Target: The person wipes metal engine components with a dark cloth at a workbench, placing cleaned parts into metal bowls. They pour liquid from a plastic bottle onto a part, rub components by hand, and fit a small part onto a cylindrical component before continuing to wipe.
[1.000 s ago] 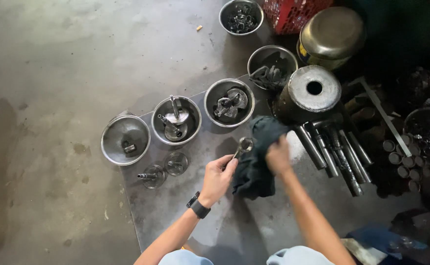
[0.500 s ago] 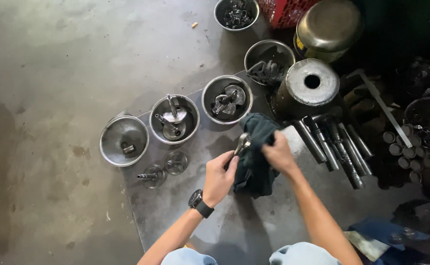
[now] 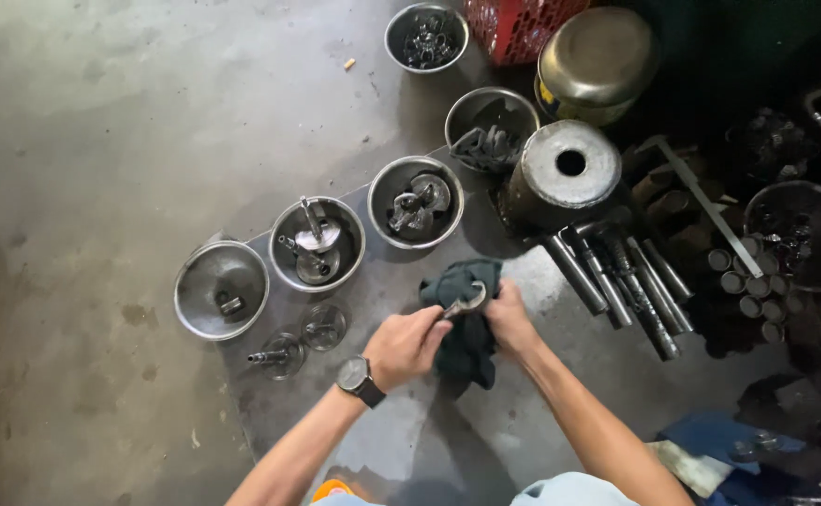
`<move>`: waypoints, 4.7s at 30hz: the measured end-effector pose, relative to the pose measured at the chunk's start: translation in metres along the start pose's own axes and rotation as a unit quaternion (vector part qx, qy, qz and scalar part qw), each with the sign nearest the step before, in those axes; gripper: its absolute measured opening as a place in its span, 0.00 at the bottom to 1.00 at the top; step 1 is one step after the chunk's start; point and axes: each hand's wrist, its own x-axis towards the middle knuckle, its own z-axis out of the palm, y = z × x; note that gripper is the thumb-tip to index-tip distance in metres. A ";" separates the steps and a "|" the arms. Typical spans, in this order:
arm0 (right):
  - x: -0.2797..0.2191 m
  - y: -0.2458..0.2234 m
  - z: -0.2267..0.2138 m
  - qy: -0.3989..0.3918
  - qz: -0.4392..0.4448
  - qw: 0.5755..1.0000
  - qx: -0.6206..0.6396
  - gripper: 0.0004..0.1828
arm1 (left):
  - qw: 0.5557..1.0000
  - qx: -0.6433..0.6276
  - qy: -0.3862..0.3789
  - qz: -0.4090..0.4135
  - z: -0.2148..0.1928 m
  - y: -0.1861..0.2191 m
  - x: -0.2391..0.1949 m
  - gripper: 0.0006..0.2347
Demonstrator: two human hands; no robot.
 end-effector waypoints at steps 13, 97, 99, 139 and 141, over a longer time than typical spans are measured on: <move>-0.006 0.036 0.001 -0.091 -0.001 0.847 -0.523 0.20 | 0.924 0.293 -0.240 -0.056 0.003 -0.016 0.000 0.06; -0.032 -0.041 -0.036 0.010 -0.124 0.885 -0.448 0.31 | 0.831 -0.446 -0.103 -0.317 0.043 -0.053 -0.001 0.12; -0.041 -0.007 -0.040 -0.056 0.001 0.972 -0.228 0.34 | 0.881 -0.375 -0.108 -0.269 0.069 -0.086 -0.011 0.09; 0.163 -0.067 -0.549 0.288 0.097 0.614 -0.728 0.26 | 0.962 0.265 -0.024 0.060 0.204 -0.048 0.286 0.31; 0.183 -0.049 -0.601 0.277 0.105 0.569 -0.767 0.33 | 0.962 0.269 -0.026 0.047 0.207 -0.049 0.292 0.31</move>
